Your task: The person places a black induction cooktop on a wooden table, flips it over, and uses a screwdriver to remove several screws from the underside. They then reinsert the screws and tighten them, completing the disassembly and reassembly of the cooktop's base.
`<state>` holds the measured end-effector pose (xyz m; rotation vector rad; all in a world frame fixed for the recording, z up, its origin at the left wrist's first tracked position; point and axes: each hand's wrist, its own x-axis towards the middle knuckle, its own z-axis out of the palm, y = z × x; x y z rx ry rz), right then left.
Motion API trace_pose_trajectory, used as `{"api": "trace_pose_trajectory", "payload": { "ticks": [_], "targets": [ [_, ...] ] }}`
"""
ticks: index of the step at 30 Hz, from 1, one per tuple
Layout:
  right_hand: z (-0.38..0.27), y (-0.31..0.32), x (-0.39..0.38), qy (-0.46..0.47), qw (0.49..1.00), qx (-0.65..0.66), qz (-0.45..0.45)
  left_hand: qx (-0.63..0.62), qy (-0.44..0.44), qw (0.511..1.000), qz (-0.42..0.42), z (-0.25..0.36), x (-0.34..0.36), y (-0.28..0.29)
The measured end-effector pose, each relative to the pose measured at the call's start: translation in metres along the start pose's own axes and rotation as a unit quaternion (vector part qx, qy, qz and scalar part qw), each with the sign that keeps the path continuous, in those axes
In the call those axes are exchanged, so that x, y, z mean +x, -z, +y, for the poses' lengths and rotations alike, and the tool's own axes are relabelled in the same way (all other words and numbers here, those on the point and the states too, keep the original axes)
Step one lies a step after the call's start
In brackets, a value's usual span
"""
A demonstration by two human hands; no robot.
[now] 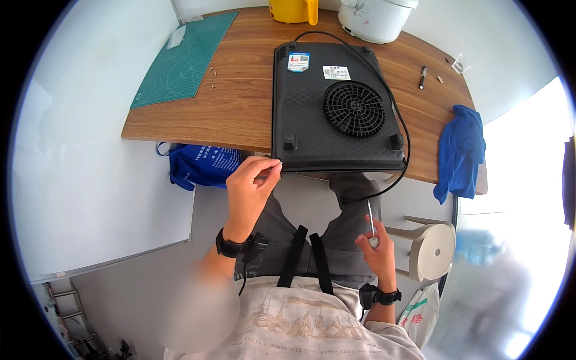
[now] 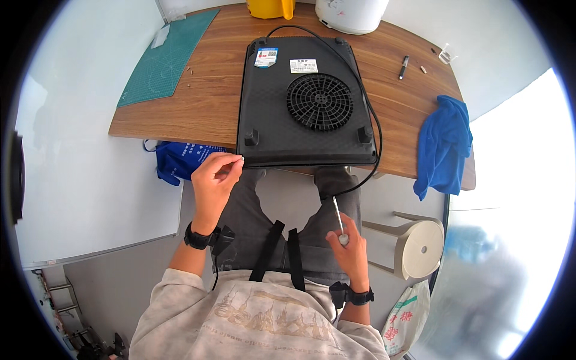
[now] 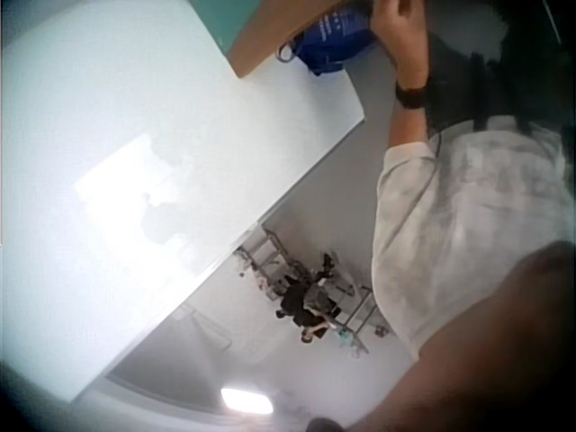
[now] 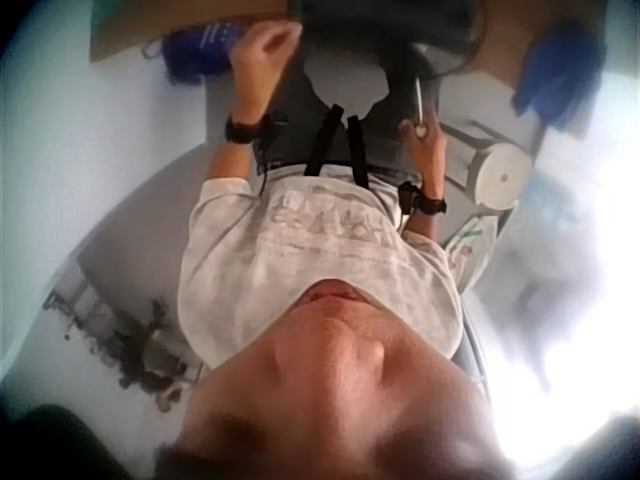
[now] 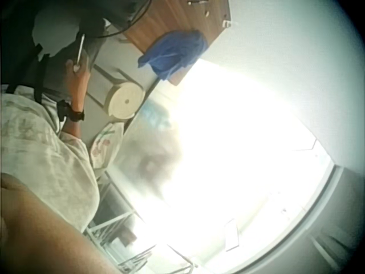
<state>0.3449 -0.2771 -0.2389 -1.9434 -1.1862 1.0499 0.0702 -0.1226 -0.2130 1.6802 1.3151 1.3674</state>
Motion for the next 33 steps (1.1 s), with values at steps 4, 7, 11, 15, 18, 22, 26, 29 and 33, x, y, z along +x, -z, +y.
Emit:
{"api": "trace_pose_trajectory", "payload": {
  "ticks": [4,7,11,15,18,22,26,29,33],
  "targets": [
    [-0.002,0.001,-0.002,0.000,1.000,-0.001,0.000,0.026,-0.032,0.999,0.022,0.003,-0.002,-0.003],
    [-0.003,0.001,-0.003,0.003,1.000,0.003,0.002,0.047,-0.049,0.997,0.033,0.008,-0.001,-0.004],
    [0.000,0.000,-0.003,0.007,1.000,-0.004,0.004,0.062,-0.056,0.996,0.043,0.006,-0.002,-0.005],
    [-0.001,0.001,-0.002,0.010,1.000,-0.010,0.003,0.047,-0.056,0.996,0.046,0.006,-0.003,-0.006],
    [-0.001,0.001,-0.002,0.010,1.000,-0.008,0.001,0.035,-0.052,0.997,0.042,0.005,-0.003,-0.006],
    [-0.004,0.001,-0.002,0.010,1.000,-0.008,-0.004,0.042,-0.063,0.996,0.037,0.002,-0.004,-0.005],
    [-0.008,0.002,-0.001,0.004,1.000,-0.011,-0.011,0.011,-0.039,0.999,0.026,-0.001,-0.004,-0.006],
    [-0.008,0.002,-0.001,0.007,1.000,-0.011,-0.013,0.012,-0.040,0.999,0.025,-0.004,-0.005,-0.007],
    [-0.009,0.003,-0.001,0.009,1.000,-0.010,-0.015,0.004,-0.022,0.999,0.023,-0.003,-0.004,-0.008]
  ]
}}
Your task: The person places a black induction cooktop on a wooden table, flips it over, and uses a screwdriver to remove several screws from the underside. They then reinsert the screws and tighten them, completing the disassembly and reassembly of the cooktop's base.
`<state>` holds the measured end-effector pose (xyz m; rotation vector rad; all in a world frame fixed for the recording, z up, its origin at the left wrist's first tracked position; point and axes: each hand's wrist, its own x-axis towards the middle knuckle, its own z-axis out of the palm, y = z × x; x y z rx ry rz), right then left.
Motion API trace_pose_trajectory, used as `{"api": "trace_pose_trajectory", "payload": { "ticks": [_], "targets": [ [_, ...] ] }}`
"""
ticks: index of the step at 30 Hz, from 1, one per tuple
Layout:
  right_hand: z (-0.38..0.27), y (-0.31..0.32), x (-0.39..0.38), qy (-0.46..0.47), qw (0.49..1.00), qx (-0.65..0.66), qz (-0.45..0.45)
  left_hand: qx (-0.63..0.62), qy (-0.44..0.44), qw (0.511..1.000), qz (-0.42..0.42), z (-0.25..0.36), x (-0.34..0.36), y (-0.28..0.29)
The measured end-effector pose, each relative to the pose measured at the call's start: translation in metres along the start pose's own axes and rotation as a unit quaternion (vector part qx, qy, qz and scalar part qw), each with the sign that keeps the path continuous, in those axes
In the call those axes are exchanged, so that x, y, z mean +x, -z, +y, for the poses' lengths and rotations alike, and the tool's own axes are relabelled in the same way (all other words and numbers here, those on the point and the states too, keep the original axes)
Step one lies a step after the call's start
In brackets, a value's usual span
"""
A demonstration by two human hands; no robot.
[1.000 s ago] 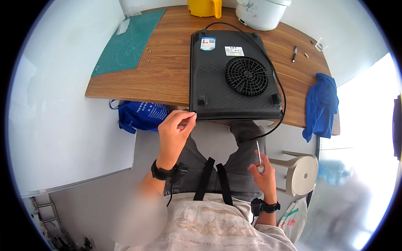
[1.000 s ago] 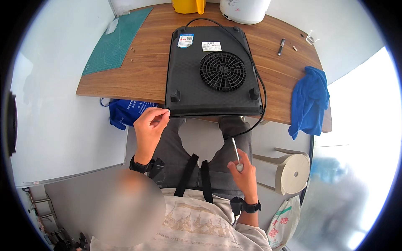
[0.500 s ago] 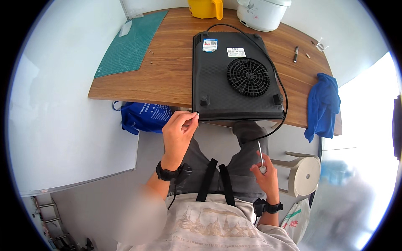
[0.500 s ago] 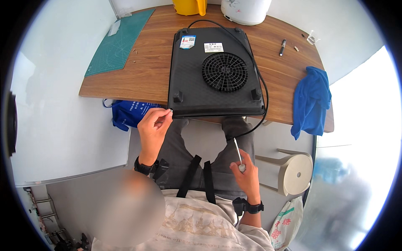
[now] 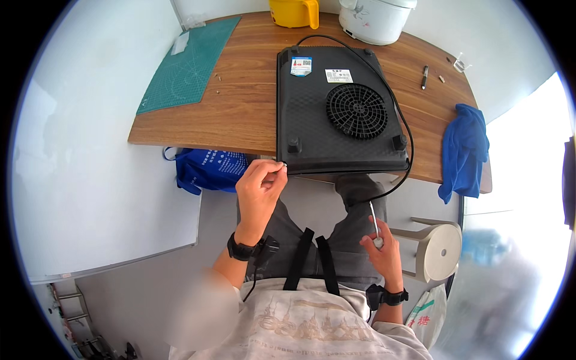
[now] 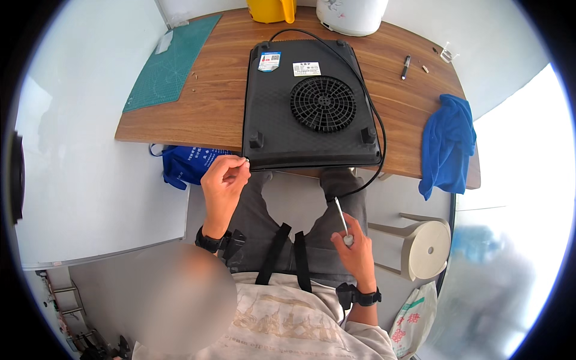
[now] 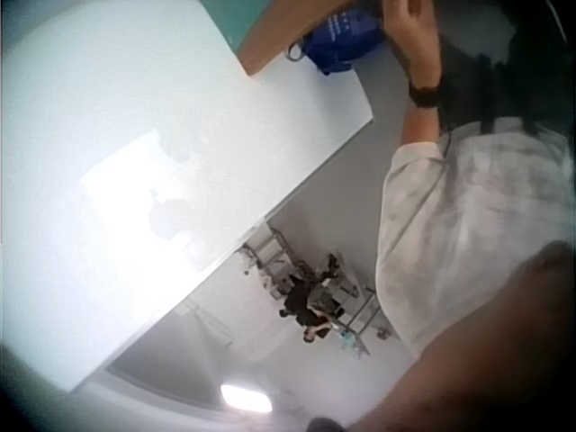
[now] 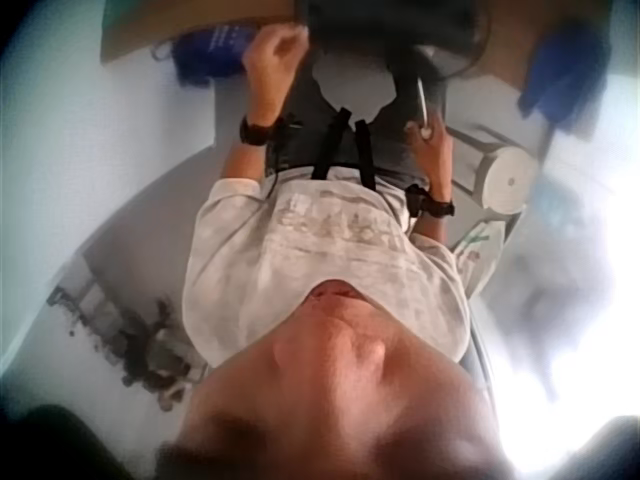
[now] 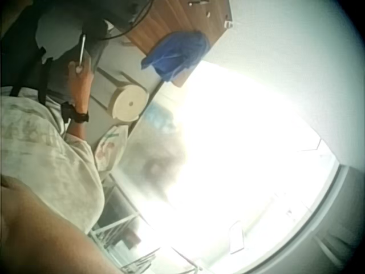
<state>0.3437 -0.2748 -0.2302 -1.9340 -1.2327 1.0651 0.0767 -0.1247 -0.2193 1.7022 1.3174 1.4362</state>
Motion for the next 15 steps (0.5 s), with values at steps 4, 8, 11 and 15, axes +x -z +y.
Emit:
{"api": "trace_pose_trajectory", "payload": {
  "ticks": [4,8,11,15],
  "targets": [
    [0.000,0.001,0.000,0.008,1.000,-0.005,0.002,0.004,0.025,1.000,-0.012,-0.002,0.000,0.002],
    [0.000,0.002,0.002,0.023,1.000,-0.016,0.002,0.023,0.005,1.000,-0.009,0.001,0.000,0.004],
    [-0.003,0.003,0.003,0.028,0.999,-0.019,0.003,0.070,-0.062,0.996,-0.010,-0.001,0.000,0.005],
    [-0.011,0.005,0.003,0.026,1.000,-0.014,-0.002,0.070,-0.071,0.995,0.001,0.000,0.001,0.003]
  ]
}}
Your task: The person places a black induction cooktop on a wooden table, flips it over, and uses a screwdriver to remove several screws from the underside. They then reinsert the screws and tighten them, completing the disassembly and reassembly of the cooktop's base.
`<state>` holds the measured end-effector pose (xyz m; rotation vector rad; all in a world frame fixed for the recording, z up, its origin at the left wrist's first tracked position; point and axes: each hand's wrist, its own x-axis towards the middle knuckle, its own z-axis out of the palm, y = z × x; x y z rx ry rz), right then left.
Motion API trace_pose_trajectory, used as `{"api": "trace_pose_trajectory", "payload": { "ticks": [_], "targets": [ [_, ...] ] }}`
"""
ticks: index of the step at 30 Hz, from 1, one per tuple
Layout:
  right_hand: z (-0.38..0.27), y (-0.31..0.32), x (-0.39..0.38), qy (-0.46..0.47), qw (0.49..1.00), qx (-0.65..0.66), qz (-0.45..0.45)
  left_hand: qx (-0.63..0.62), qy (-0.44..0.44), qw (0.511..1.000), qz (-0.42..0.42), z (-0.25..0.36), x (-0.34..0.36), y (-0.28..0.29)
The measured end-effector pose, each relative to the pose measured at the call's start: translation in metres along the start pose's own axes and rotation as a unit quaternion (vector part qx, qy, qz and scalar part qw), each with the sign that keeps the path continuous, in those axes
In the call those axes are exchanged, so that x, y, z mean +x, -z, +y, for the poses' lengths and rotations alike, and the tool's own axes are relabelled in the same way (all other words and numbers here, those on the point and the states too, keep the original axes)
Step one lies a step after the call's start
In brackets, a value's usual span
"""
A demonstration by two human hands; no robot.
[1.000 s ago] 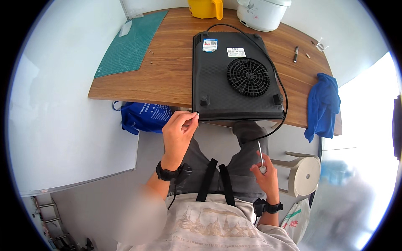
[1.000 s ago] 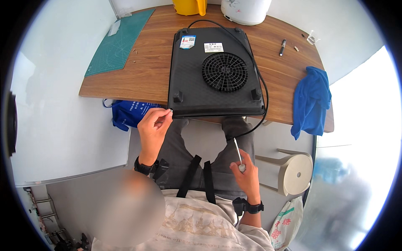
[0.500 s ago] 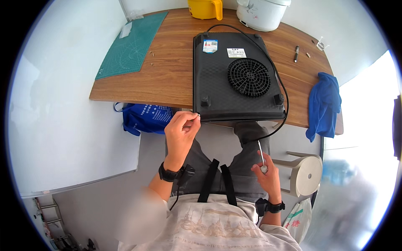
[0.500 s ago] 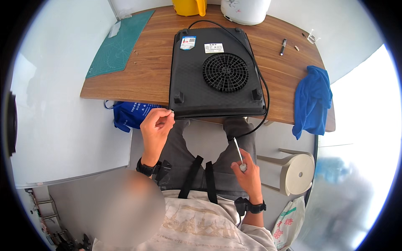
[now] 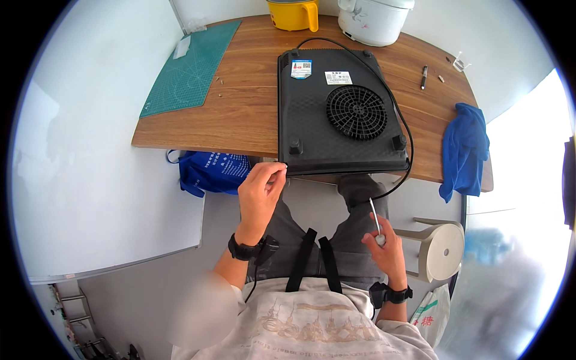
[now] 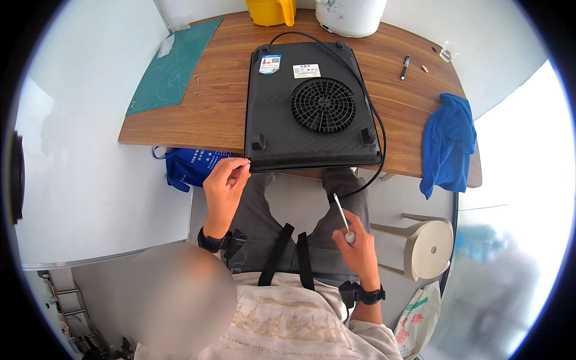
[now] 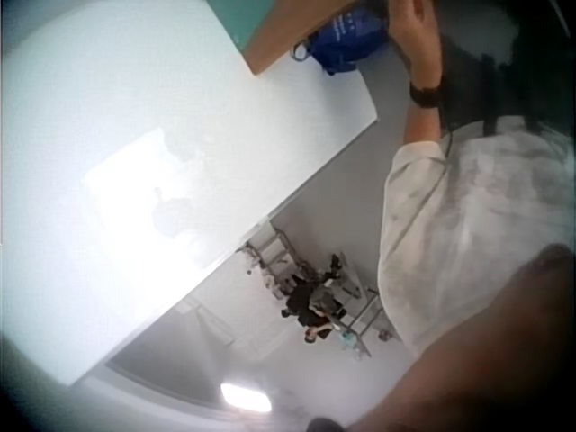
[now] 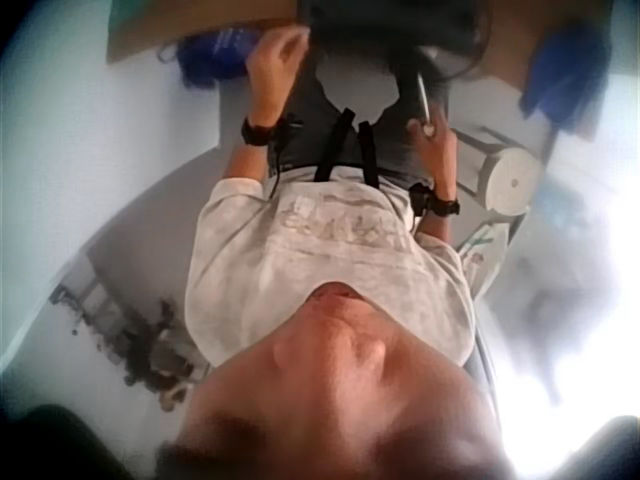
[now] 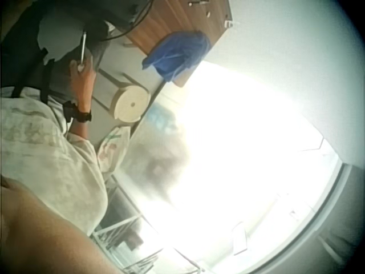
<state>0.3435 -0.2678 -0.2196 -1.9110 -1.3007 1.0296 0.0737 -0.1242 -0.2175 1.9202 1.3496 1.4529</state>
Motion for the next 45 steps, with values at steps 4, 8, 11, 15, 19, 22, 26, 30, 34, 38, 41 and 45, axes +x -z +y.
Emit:
{"api": "trace_pose_trajectory", "payload": {
  "ticks": [4,8,11,15,19,22,26,30,34,38,41,45],
  "targets": [
    [0.000,0.000,0.000,-0.004,1.000,-0.004,0.000,0.025,-0.015,1.000,-0.006,0.002,0.002,0.001],
    [0.020,-0.005,0.000,0.040,0.999,0.002,0.009,0.068,-0.046,0.996,-0.024,-0.001,0.004,0.003],
    [0.021,-0.005,-0.002,0.021,1.000,0.002,0.002,0.097,-0.085,0.991,-0.020,-0.008,0.004,0.004],
    [0.014,-0.004,-0.004,-0.008,1.000,0.004,0.000,0.091,-0.082,0.992,-0.025,-0.007,0.004,0.004],
    [0.015,-0.005,-0.002,-0.010,1.000,0.002,-0.003,0.092,-0.085,0.992,-0.025,-0.009,0.002,0.003],
    [0.021,-0.007,-0.001,0.031,1.000,-0.003,0.002,0.102,-0.096,0.990,-0.022,-0.012,0.001,0.002],
    [0.020,-0.008,-0.003,0.024,1.000,0.004,0.005,0.085,-0.093,0.991,-0.041,-0.011,0.004,0.006],
    [0.016,-0.007,-0.002,0.002,1.000,0.001,-0.006,0.064,-0.087,0.993,-0.044,-0.005,0.006,0.008],
    [0.009,-0.006,-0.003,-0.006,1.000,-0.011,-0.020,-0.026,0.005,0.998,-0.055,-0.007,0.003,0.007],
    [0.012,-0.007,-0.005,-0.004,1.000,-0.001,-0.006,-0.188,0.201,0.959,-0.065,-0.017,-0.001,0.006],
    [0.022,-0.009,-0.005,-0.009,1.000,0.012,0.014,-0.321,0.322,0.884,-0.111,-0.018,0.003,0.009],
    [0.025,-0.009,-0.010,0.036,0.998,0.007,0.041,-0.393,0.403,0.817,-0.124,-0.020,0.005,0.011]
  ]
}}
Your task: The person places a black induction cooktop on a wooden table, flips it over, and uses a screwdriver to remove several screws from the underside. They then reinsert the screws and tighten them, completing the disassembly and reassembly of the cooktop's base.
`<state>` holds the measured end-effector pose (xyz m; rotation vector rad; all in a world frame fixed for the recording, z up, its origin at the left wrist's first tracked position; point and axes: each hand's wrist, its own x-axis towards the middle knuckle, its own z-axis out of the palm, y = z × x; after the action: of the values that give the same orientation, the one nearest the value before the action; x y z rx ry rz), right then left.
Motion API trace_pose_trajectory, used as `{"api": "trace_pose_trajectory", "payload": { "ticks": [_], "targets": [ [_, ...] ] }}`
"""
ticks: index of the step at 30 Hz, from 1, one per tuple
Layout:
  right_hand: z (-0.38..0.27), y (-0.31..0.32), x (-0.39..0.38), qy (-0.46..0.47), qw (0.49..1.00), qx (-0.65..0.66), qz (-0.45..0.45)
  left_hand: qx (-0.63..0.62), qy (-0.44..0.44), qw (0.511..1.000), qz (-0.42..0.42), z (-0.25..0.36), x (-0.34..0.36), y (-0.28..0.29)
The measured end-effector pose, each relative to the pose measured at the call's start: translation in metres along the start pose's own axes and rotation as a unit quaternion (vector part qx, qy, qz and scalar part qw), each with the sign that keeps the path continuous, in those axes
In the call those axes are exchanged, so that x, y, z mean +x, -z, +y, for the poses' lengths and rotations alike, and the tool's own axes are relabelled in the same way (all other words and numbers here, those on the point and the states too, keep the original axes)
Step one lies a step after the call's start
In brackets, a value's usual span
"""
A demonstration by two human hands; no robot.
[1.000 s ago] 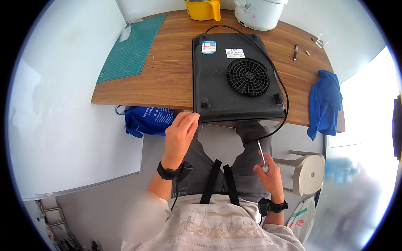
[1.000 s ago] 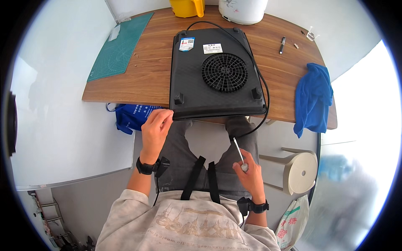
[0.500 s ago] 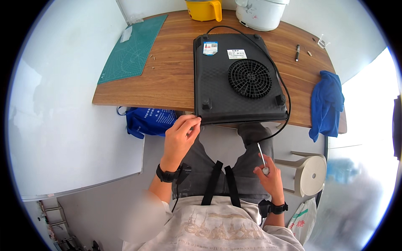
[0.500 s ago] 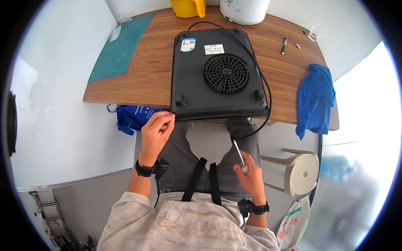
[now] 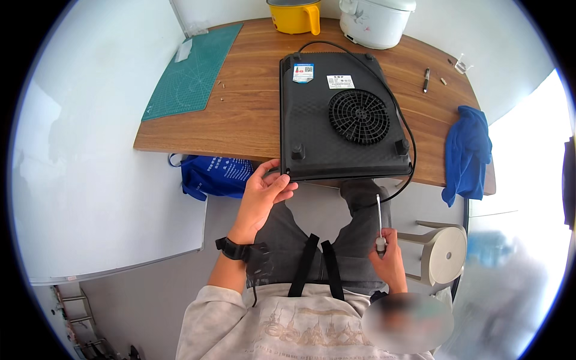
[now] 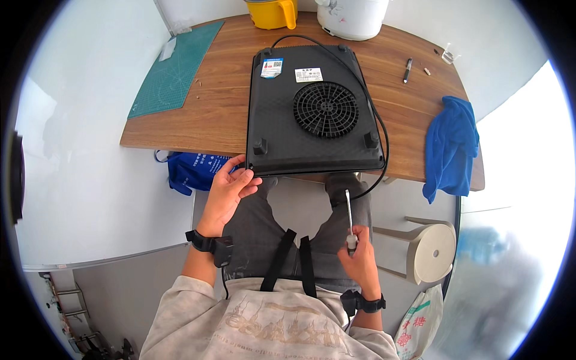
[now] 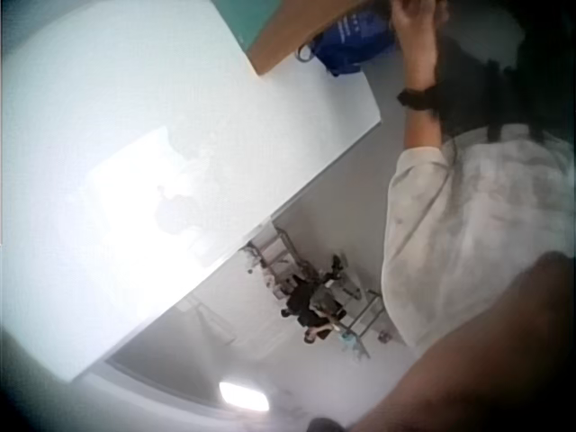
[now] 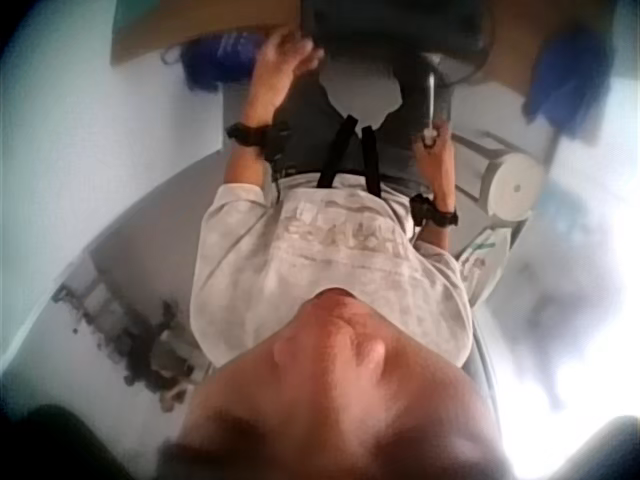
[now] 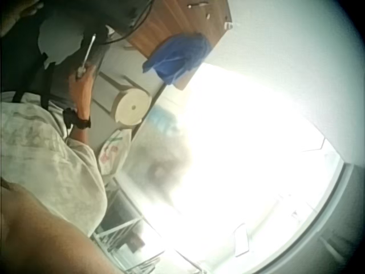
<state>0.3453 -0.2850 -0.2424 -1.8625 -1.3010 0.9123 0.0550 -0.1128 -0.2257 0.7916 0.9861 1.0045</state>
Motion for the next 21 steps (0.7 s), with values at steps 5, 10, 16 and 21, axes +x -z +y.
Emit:
{"api": "trace_pose_trajectory", "payload": {
  "ticks": [5,10,16,21],
  "targets": [
    [-0.025,0.016,-0.003,0.061,0.995,-0.001,-0.076,-0.088,0.042,0.995,-0.022,-0.010,0.007,0.006],
    [-0.057,0.034,-0.007,0.084,0.991,-0.040,-0.101,-0.104,0.028,0.994,-0.035,-0.022,0.002,-0.019],
    [-0.078,0.037,-0.005,0.054,0.993,-0.104,0.015,-0.111,0.073,0.981,-0.140,-0.022,0.019,-0.028],
    [-0.093,0.048,-0.006,0.052,0.987,-0.140,0.066,-0.119,0.177,0.956,-0.199,0.001,0.030,-0.030]
  ]
}}
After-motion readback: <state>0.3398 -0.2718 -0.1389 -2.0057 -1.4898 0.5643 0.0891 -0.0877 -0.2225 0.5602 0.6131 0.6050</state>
